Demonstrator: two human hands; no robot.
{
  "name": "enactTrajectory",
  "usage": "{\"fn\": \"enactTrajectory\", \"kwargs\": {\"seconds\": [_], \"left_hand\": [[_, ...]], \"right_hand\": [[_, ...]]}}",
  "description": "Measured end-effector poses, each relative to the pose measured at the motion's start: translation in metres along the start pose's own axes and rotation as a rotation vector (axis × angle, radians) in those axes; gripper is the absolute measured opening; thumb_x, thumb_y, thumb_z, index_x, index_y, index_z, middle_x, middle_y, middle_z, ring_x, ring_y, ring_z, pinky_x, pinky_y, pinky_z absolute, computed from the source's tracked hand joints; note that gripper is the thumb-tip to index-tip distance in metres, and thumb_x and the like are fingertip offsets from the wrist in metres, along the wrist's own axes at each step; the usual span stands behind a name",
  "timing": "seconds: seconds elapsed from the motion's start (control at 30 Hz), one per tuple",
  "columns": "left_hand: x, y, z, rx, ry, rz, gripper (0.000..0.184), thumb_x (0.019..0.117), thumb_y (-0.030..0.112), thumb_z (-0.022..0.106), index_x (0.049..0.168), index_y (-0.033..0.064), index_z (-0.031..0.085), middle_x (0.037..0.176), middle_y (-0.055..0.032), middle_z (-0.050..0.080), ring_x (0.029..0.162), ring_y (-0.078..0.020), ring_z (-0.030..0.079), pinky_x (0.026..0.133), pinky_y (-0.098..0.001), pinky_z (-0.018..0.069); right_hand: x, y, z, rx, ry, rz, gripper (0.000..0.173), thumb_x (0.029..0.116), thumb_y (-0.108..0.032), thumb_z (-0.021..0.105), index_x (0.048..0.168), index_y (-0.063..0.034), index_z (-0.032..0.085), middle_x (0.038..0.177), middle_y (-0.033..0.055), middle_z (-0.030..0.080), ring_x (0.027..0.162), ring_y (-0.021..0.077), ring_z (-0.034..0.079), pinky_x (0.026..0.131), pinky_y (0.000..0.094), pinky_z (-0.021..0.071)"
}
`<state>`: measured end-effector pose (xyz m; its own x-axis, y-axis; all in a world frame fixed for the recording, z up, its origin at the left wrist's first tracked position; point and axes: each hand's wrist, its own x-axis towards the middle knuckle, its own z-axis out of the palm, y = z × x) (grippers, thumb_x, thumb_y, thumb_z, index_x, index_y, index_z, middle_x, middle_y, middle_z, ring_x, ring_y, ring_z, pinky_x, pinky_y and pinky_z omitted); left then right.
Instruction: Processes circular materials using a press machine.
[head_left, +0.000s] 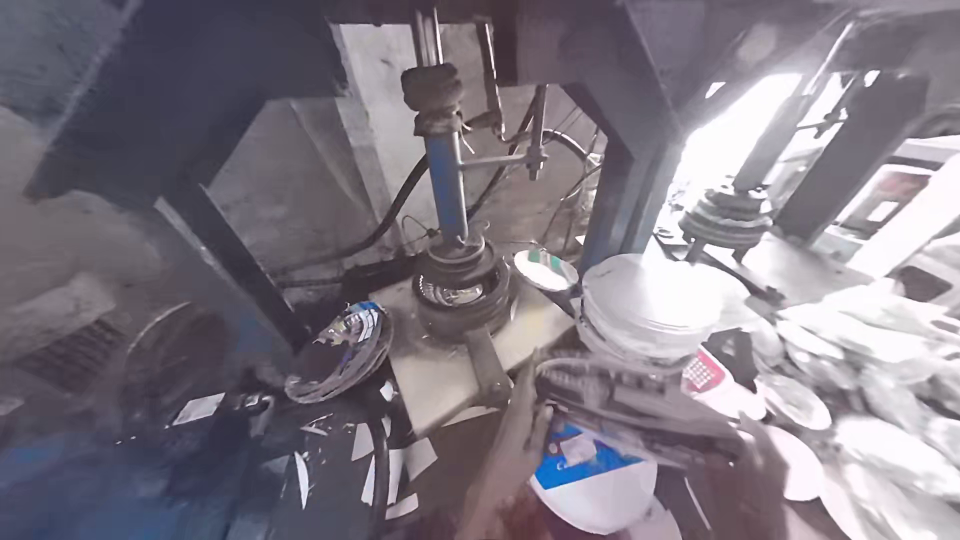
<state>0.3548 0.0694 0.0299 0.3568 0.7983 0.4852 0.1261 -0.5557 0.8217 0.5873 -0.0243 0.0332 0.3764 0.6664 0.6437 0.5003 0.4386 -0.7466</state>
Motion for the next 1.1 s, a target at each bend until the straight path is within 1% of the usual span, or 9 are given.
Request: {"fn": "enactTrajectory", "kwargs": {"seconds": [0.17,0.23,0.33,0.43,0.53,0.67,0.83,0.93,1.1], "left_hand": [[-0.013,-0.013,0.011,-0.142,0.112,-0.134,0.059,0.1024,0.005,0.045,0.153,-0.0108,0.020,0.127,-0.0224,0.060,0.092,-0.0127,0.071,0.080,-0.0308,0.0612],[-0.013,-0.010,0.005,-0.172,0.185,-0.210,0.065,0.1023,0.007,0.045,0.156,-0.0097,0.013,0.138,-0.0266,0.053,0.098,-0.0126,0.067,0.084,-0.0296,0.0576],[0.007,-0.003,-0.014,-0.347,0.378,-0.307,0.070,0.0987,0.011,0.048,0.160,0.0036,0.015,0.151,-0.0187,0.042,0.093,-0.0106,0.064,0.072,-0.0282,0.0571],[0.013,0.002,-0.053,-0.219,0.547,-0.305,0.064,0.1007,0.011,0.045,0.159,0.0000,0.020,0.152,-0.0199,0.045,0.125,-0.0216,0.057,0.098,-0.0383,0.0523],[-0.004,-0.007,-0.118,0.383,0.794,-0.110,0.057,0.0954,0.013,0.049,0.146,-0.0124,0.040,0.149,-0.0296,0.045,0.141,-0.0384,0.042,0.117,-0.0491,0.0342],[-0.045,-0.004,-0.231,1.091,1.148,-0.147,0.038,0.0929,0.010,0.052,0.127,0.0001,0.065,0.144,-0.0314,0.049,0.133,-0.0560,0.044,0.104,-0.0707,0.0341],[-0.093,-0.003,-0.338,1.188,1.123,-0.728,0.038,0.0942,0.009,0.061,0.132,0.0068,0.063,0.145,-0.0303,0.050,0.139,-0.0572,0.036,0.105,-0.0806,0.0210],[-0.105,-0.003,-0.353,1.048,0.912,-0.982,0.029,0.1000,0.018,0.056,0.123,0.0104,0.072,0.132,-0.0226,0.064,0.133,-0.0480,0.050,0.111,-0.0785,0.0170],[-0.166,-0.006,-0.296,1.063,1.195,-0.686,0.033,0.1026,0.011,0.044,0.113,0.0053,0.076,0.115,-0.0232,0.071,0.115,-0.0463,0.064,0.106,-0.0742,0.0312]], "right_hand": [[0.011,0.050,0.023,-0.057,-0.184,-0.052,0.060,0.1025,-0.011,0.047,0.144,0.0260,0.022,0.140,0.0357,0.048,0.130,0.0116,0.054,0.110,0.0246,0.0423],[0.046,0.041,0.033,0.044,-0.325,-0.050,0.064,0.1048,-0.019,0.046,0.153,0.0149,0.021,0.153,0.0252,0.042,0.132,0.0035,0.050,0.110,0.0200,0.0422],[0.105,0.031,0.069,0.238,-0.454,0.198,0.053,0.0986,-0.004,0.052,0.149,0.0054,0.040,0.132,0.0134,0.061,0.097,0.0034,0.064,0.083,0.0228,0.0557],[0.149,0.033,0.128,0.383,-0.568,0.487,0.040,0.1006,0.001,0.053,0.140,0.0009,0.049,0.104,0.0078,0.065,0.076,0.0083,0.063,0.063,0.0256,0.0547],[0.181,0.033,0.191,0.128,-0.644,0.445,0.039,0.1011,-0.009,0.061,0.138,0.0012,0.055,0.109,0.0158,0.066,0.081,0.0160,0.063,0.070,0.0324,0.0541],[0.202,0.023,0.253,0.029,-0.676,0.410,0.039,0.0976,-0.014,0.068,0.131,0.0035,0.061,0.114,0.0216,0.066,0.096,0.0271,0.067,0.084,0.0433,0.0567],[0.214,0.007,0.271,-0.256,-0.714,0.242,0.039,0.0979,-0.017,0.066,0.132,0.0027,0.062,0.126,0.0262,0.065,0.119,0.0390,0.062,0.104,0.0552,0.0445],[0.212,0.020,0.267,-0.228,-0.640,0.175,0.040,0.0997,-0.017,0.062,0.135,0.0029,0.059,0.123,0.0249,0.066,0.114,0.0364,0.064,0.102,0.0518,0.0471],[0.190,0.008,0.218,-0.295,-0.528,0.083,0.039,0.1079,-0.016,0.044,0.132,0.0108,0.058,0.132,0.0308,0.061,0.124,0.0390,0.060,0.109,0.0494,0.0426]]}}
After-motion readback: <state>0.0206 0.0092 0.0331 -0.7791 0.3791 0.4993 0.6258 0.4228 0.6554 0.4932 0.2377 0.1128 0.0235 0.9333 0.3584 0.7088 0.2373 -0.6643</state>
